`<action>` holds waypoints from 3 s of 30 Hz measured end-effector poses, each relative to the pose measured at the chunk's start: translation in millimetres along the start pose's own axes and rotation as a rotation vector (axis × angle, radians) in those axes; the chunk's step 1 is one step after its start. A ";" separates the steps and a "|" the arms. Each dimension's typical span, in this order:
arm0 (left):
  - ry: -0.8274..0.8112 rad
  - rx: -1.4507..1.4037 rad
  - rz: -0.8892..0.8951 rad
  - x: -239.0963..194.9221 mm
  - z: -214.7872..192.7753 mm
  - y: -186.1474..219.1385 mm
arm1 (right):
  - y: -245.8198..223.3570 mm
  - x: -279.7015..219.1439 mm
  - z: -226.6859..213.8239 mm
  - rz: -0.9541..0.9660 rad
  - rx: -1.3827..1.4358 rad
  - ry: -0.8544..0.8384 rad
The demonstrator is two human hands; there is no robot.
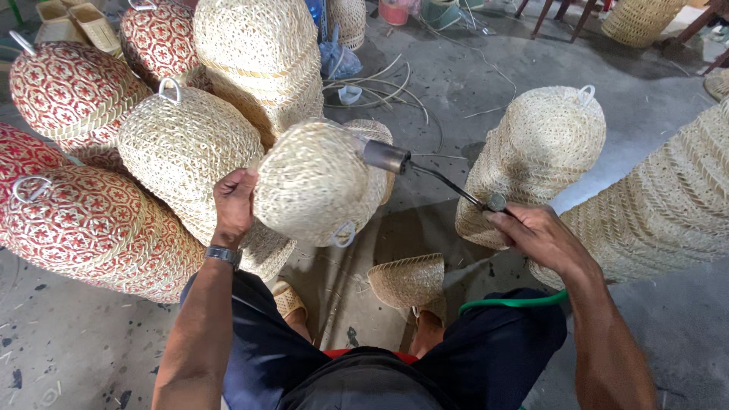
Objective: The person singes the surface of woven baskets using a hand-held blowtorch, rotating the baskets by hand to cover all sides and removing them from a stack.
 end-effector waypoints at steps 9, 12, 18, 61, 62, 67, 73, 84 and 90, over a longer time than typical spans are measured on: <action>-0.002 -0.455 -0.145 -11.6 2.8 -5.4 | 18.7 -6.1 -4.1 0.144 -0.027 0.053; 0.068 -0.536 -0.244 -17.9 11.7 -7.6 | 15.8 -9.1 -1.5 0.068 0.012 0.054; 0.064 -0.752 -0.367 -24.4 46.4 -21.9 | 29.9 -9.9 13.8 0.029 -0.001 0.026; 0.174 -0.449 0.250 14.3 54.6 129.6 | 95.8 20.6 38.8 0.187 0.232 0.324; 0.173 -0.497 0.269 20.2 35.6 133.7 | 97.3 23.6 42.3 0.181 0.217 0.312; 0.358 -0.803 0.203 40.8 -62.2 93.2 | 106.9 28.9 47.8 0.207 0.282 0.299; 0.535 -0.766 0.154 74.5 -134.8 1.1 | 108.3 38.1 42.0 0.195 0.293 0.335; 0.942 1.128 0.206 55.6 -83.5 114.9 | 133.0 55.6 46.6 0.186 0.411 0.338; 0.351 1.522 0.015 114.4 -28.4 170.0 | 131.7 77.4 52.0 0.116 0.442 0.357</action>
Point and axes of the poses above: each hand's wrist, its own x-axis towards the middle knuckle, its own z-axis out of the palm, y = z × x, the point moved 7 cm from there along x, towards the middle knuckle, and after that the axes turned 9 degrees about -z, right-handed, at the moved point
